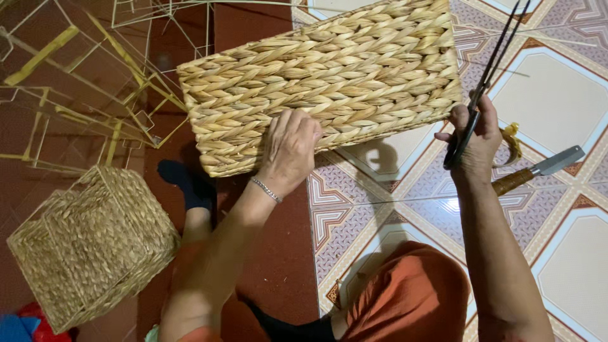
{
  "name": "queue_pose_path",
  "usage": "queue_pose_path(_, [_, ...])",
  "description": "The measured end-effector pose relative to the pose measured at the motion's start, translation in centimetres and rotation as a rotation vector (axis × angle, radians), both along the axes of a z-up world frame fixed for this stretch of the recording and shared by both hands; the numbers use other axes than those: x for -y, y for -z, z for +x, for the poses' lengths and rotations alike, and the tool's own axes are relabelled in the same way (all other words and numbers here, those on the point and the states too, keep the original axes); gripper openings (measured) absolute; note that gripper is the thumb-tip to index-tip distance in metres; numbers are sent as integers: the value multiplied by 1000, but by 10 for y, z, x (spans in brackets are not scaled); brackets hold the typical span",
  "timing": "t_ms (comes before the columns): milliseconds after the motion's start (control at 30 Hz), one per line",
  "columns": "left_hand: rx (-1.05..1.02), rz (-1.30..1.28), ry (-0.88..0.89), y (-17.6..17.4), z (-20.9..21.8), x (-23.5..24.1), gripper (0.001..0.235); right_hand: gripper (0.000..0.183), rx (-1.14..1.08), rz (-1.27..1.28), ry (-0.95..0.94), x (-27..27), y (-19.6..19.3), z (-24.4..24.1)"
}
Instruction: The person uses shears to trim excess woven fibers along the edges of a rectangular basket. They rotate the basket to access different sides and continue cutting protruding strands to smooth the rim.
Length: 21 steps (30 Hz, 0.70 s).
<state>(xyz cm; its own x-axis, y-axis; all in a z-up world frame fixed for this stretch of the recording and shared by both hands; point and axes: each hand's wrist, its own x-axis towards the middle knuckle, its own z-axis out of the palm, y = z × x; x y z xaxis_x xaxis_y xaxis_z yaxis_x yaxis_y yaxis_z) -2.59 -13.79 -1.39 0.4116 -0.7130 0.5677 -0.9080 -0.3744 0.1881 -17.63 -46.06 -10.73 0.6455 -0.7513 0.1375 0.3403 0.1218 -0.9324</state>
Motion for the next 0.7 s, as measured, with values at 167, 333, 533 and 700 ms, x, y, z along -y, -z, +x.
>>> queue_pose_path(167, [3,32,9,-8,3,1,6,53,-36,-34,12,-2,-4,0])
queue_pose_path(333, [1,6,1,-17,-2,1,5,42,-199,-522,171,-16,-15,-22])
queue_pose_path(533, [24,-80,33,-11,-5,-6,7,61,-352,-1266,55,-51,-25,-80])
queue_pose_path(700, [28,-66,131,-8,4,-10,9,70,-414,-1539,14,-69,-40,-85])
